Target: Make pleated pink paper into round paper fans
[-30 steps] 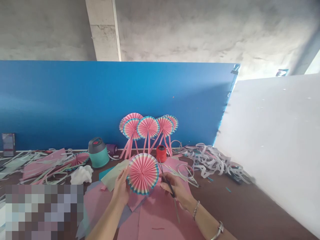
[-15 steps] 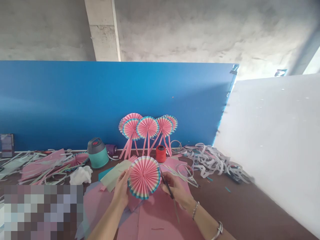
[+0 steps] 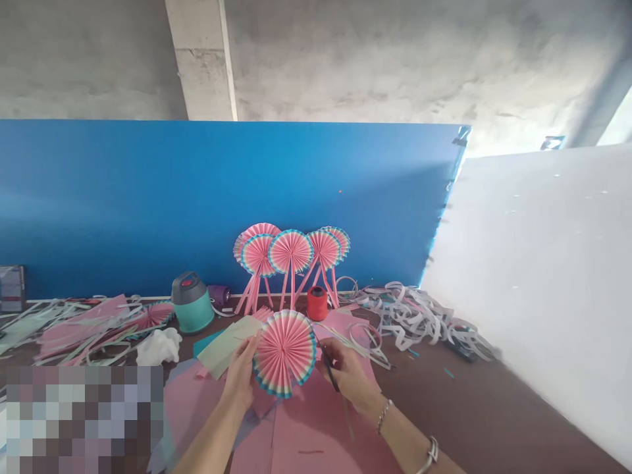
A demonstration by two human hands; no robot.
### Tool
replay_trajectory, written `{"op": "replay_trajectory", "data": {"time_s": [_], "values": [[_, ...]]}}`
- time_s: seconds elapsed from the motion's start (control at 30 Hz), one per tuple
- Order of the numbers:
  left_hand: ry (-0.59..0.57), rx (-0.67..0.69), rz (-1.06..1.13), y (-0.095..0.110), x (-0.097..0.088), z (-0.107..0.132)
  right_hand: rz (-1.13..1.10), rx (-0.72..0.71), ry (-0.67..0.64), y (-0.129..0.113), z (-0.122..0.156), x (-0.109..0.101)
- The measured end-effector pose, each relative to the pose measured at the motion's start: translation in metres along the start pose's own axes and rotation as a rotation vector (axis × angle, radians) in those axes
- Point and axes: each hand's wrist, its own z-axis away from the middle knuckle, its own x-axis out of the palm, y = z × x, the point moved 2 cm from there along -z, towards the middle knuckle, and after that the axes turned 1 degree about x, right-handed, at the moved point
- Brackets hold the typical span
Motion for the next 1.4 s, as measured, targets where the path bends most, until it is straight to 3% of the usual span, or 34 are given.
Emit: {"op": "replay_trajectory", "data": {"time_s": [0.2,0.33,0.47,0.6,0.7,0.87,1.2,1.3,1.4], "values": [[0.072,0.051,-0.016,0.0,-0.005,-0.005,0.059,0.067,0.125,0.004,-0.003,-0.003],[0.123,0.099,-0.031,0.005,-0.007,-0.006,0.491,0.095,0.223,0.007,-0.007,-0.017],[0.108,0.139,-0.045,0.011,-0.006,-0.003,0.944,0.127,0.185,0.01,-0.009,-0.029],[0.078,0.151,-0.038,0.013,-0.005,-0.002,1.08,0.253,0.13,0.012,-0.006,-0.033],[0.083,0.133,-0.031,0.013,-0.004,-0.001,1.035,0.311,0.107,0.011,-0.004,-0.035],[0.084,0.082,0.016,0.011,-0.002,0.0,0.967,0.273,0.092,0.008,-0.004,-0.038],[0.054,0.057,0.01,-0.002,-0.011,-0.011,0.732,0.249,-0.074,0.013,-0.003,-0.042],[0.05,0.051,-0.004,-0.002,-0.009,-0.008,0.496,0.19,-0.052,0.005,-0.003,-0.027],[-0.028,0.064,-0.01,-0.003,-0.003,-0.003,-0.014,0.222,-0.17,-0.003,-0.001,-0.004]]}}
